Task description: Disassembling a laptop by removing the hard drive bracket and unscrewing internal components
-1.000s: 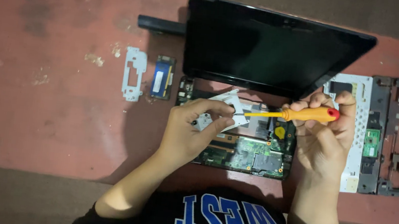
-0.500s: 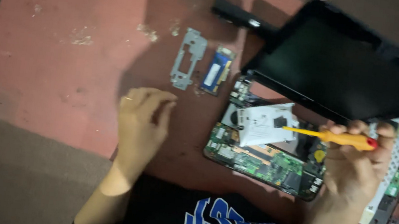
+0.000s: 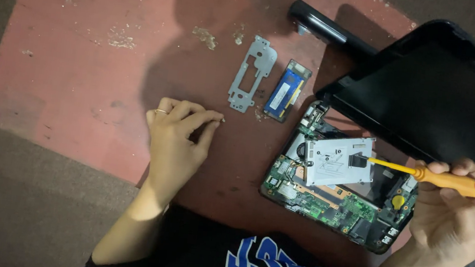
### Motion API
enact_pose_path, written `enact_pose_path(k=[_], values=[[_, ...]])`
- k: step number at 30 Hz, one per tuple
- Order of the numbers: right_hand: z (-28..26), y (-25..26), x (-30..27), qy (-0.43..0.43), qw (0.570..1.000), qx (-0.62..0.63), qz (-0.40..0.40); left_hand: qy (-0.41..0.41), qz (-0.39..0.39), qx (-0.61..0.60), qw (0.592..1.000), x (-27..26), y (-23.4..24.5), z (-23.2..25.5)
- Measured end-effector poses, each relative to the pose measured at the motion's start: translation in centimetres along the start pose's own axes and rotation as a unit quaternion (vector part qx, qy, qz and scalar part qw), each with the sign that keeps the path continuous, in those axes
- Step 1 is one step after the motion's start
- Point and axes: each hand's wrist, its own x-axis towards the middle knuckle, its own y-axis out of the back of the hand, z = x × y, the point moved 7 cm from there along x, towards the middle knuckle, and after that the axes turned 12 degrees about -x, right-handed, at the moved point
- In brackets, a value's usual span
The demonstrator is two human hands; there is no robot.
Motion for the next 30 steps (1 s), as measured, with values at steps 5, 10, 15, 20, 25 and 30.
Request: enact_pose_path(k=[5,10,15,20,25,30], values=[[0.8,1.3,-0.3,-0.007,1.0,-0.003,0.01,-0.001,-0.014,-0.001,1.0,-0.1,-0.3,-0.2],[0.9,2.1,-0.9,0.01,1.0,-0.001,0.01,0.011,-0.025,-0.002,1.0,0.1,-0.4,-0.1],[1.7,4.9,-2.1,-0.005,0.996,0.073,0.047,-0.019,-0.019,-0.003,1.0,0.3,0.1,0.2],[1.5,6.8,-2.8,0.013,0.993,0.072,0.096,-0.045,-0.036,-0.039,0.998,0.5,-1.4,5.0],[0.5,7.2,-3.9,0.04,0.991,0.061,0.113,0.003,-0.201,-0.065,0.977,-0.4,-8.1,9.3],[-1.1,6.1,-4.6,0.066,0.991,0.048,0.11,-0.115,-0.164,0.137,0.97,-0.7,-11.0,10.7]])
